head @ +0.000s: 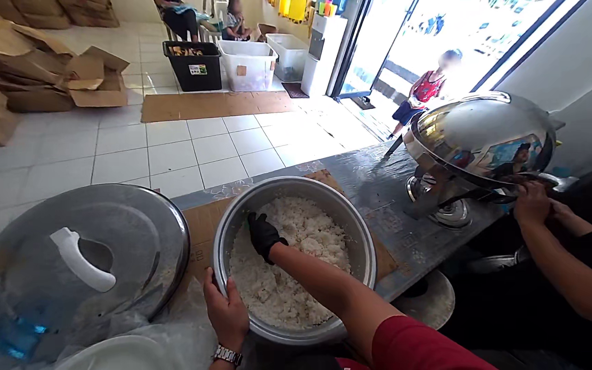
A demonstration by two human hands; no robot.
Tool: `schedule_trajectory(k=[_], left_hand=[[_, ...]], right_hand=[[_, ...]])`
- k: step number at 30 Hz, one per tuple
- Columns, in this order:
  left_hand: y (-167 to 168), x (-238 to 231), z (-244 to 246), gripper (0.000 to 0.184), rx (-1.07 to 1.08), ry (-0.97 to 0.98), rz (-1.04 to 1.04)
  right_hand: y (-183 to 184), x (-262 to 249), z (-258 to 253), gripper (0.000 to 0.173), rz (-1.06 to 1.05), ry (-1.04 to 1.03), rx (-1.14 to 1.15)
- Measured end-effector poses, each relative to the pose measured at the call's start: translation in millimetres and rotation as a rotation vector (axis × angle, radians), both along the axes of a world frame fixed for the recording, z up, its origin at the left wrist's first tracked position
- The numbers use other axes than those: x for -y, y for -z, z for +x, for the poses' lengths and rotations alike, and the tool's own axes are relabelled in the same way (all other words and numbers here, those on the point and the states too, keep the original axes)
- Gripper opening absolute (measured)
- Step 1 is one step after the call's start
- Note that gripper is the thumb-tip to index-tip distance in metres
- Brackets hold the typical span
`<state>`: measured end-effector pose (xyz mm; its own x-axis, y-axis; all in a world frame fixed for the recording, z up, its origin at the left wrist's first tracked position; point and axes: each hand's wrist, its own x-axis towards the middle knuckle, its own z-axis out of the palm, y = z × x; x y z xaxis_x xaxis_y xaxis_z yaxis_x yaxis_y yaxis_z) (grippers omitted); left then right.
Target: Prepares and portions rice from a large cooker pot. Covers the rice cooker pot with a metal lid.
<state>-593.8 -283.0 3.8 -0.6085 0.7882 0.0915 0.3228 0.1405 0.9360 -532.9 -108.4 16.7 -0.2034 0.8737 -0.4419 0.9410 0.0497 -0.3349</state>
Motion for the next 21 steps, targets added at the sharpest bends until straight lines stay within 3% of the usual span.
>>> schedule_trajectory(k=[6,11,17,19,21], left_hand=[[0,1,0,0.057,0.01,0.012,0.015],[1,1,0,0.058,0.016,0.024,0.015],[-2,2,1,0.057,0.028,0.029,0.016],[-2,1,1,0.057,0.034,0.03,0.017],[-2,1,1,0.058,0.035,0.028,0.021]], right_hand=[[-11,65,7,0.065,-0.154,-0.221,-0.02],[-21,65,41,0.063,-0.19,-0.471,-0.151],[-45,89,91,0.097,-0.015,-0.358,-0.324],[-49,104,118,0.09,0.107,-0.273,-0.379],[-48,120,146,0.072,0.331,-0.151,-0.425]])
